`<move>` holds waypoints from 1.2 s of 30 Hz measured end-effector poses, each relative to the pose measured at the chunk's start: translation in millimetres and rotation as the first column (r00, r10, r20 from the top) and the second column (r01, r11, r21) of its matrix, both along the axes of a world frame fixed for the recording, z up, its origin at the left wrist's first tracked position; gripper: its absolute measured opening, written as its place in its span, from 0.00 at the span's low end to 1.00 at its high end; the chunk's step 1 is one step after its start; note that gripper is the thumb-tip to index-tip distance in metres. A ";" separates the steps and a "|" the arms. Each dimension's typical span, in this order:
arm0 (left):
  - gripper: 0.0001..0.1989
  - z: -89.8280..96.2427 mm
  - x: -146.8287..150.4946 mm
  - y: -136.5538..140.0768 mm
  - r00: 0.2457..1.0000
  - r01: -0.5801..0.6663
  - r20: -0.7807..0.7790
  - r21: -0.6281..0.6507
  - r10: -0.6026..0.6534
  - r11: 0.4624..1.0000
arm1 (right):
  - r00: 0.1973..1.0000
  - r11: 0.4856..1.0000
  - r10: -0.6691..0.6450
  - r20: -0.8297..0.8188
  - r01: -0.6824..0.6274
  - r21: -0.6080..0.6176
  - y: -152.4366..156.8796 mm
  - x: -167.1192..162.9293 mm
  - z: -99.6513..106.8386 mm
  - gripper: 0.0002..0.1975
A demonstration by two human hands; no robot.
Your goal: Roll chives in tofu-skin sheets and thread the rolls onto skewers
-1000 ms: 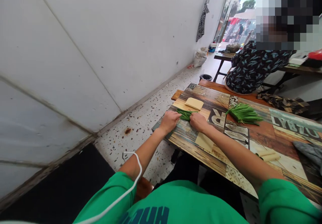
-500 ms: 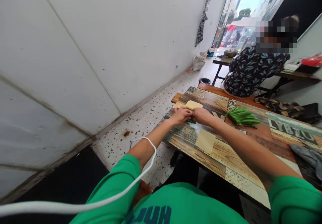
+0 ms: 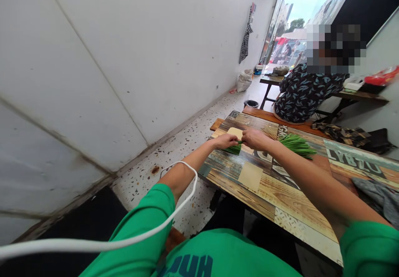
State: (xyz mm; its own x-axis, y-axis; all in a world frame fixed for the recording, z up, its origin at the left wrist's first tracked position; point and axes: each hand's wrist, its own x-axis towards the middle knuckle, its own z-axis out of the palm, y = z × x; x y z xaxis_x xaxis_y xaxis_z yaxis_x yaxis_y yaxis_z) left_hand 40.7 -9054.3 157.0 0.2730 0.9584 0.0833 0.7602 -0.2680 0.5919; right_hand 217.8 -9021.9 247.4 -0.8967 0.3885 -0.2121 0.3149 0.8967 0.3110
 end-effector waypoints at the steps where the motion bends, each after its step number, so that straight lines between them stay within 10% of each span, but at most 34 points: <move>1: 0.13 0.4 0.4 -0.4 1.000 -0.016 0.001 0.007 0.016 1.000 | 1.000 1.000 -0.008 -0.007 0.008 0.001 0.0 0.9 -0.4 0.13; 16: 0.11 13.0 15.6 -6.1 0.996 -0.024 0.090 -0.028 0.027 0.999 | 0.967 0.976 -0.216 -0.136 0.215 -0.022 -22.2 -6.1 -17.1 0.18; 24: 0.09 6.8 10.8 -20.6 0.981 0.156 0.145 -0.172 -0.132 0.973 | 0.930 0.920 -0.318 -0.184 0.256 -0.297 -24.4 6.2 -38.7 0.09; 28: 0.11 -2.9 13.6 -30.3 0.910 -0.041 0.412 0.007 0.035 0.999 | 0.713 0.570 -0.622 -0.323 0.131 -0.811 -15.1 21.0 -58.2 0.12; 32: 0.14 -13.2 25.1 -36.0 0.825 -0.097 0.564 0.066 0.043 0.993 | 0.506 0.165 -0.835 -0.217 -0.146 -0.975 -12.2 28.9 -68.6 0.13; 36: 0.14 -22.4 40.0 -38.1 0.840 -0.129 0.540 0.090 0.060 0.988 | 0.366 -0.007 -0.926 -0.095 -0.268 -0.964 -16.9 32.3 -71.8 0.12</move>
State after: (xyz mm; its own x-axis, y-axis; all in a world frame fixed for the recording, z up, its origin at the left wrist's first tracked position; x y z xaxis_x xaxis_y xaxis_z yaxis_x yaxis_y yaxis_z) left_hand 80.7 -9092.5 134.6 0.0616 0.9508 0.3035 0.3603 -0.3047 0.8817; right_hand 250.1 -9038.9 175.5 -0.6213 0.7471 -0.2363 0.1526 -0.1804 -0.9717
